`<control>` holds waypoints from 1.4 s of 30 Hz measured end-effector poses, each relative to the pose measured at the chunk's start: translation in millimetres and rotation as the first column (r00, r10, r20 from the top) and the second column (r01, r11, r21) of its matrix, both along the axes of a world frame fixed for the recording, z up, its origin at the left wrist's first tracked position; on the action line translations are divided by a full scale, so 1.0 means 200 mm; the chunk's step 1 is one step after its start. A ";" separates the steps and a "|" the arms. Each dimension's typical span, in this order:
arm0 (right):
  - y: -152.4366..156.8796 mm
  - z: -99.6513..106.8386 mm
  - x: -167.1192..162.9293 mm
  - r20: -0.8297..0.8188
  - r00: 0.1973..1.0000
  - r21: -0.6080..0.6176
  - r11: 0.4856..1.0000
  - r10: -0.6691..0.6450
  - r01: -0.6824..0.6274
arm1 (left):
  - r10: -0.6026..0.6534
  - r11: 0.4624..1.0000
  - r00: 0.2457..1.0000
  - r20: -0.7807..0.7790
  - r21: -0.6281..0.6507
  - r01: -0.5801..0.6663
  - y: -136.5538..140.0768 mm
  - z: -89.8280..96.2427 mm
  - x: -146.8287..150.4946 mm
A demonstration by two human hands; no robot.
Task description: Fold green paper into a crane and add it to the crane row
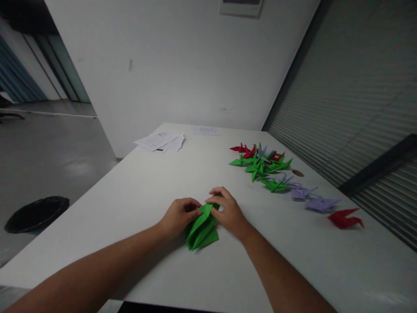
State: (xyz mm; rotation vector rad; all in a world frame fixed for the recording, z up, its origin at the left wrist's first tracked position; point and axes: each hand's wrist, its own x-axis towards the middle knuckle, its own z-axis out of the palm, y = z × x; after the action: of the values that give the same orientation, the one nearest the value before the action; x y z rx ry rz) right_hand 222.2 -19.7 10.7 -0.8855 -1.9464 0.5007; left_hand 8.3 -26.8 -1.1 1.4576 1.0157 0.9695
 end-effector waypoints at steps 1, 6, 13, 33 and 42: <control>0.00 0.00 0.00 0.045 0.999 0.029 1.000 0.005 -0.006 | 0.001 1.000 1.000 -0.004 0.003 -0.001 0.00 0.00 0.00; 0.01 0.00 0.00 0.090 0.996 0.163 0.987 -0.020 0.005 | 0.028 1.000 0.999 -0.024 0.007 -0.028 0.01 -0.01 0.00; 0.00 -0.01 -0.02 -0.002 0.999 0.108 0.993 -0.038 0.038 | 0.006 1.000 0.999 -0.038 0.021 -0.005 0.01 -0.01 0.00; 0.01 -0.06 -0.07 -0.427 0.903 -0.558 0.798 -0.042 -0.226 | 0.161 0.985 0.969 0.189 0.029 -0.170 0.02 0.01 0.00; 0.01 -0.06 -0.09 -0.476 0.864 -0.536 0.833 -0.163 -0.138 | 0.061 0.992 0.967 0.248 -0.121 -0.032 0.02 0.00 0.01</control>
State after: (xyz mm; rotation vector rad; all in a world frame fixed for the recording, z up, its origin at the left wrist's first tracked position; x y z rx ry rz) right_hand 203.5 -18.4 -0.9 -0.9931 -1.3098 1.2107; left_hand 11.2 -23.7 -1.1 1.1854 0.9067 1.0814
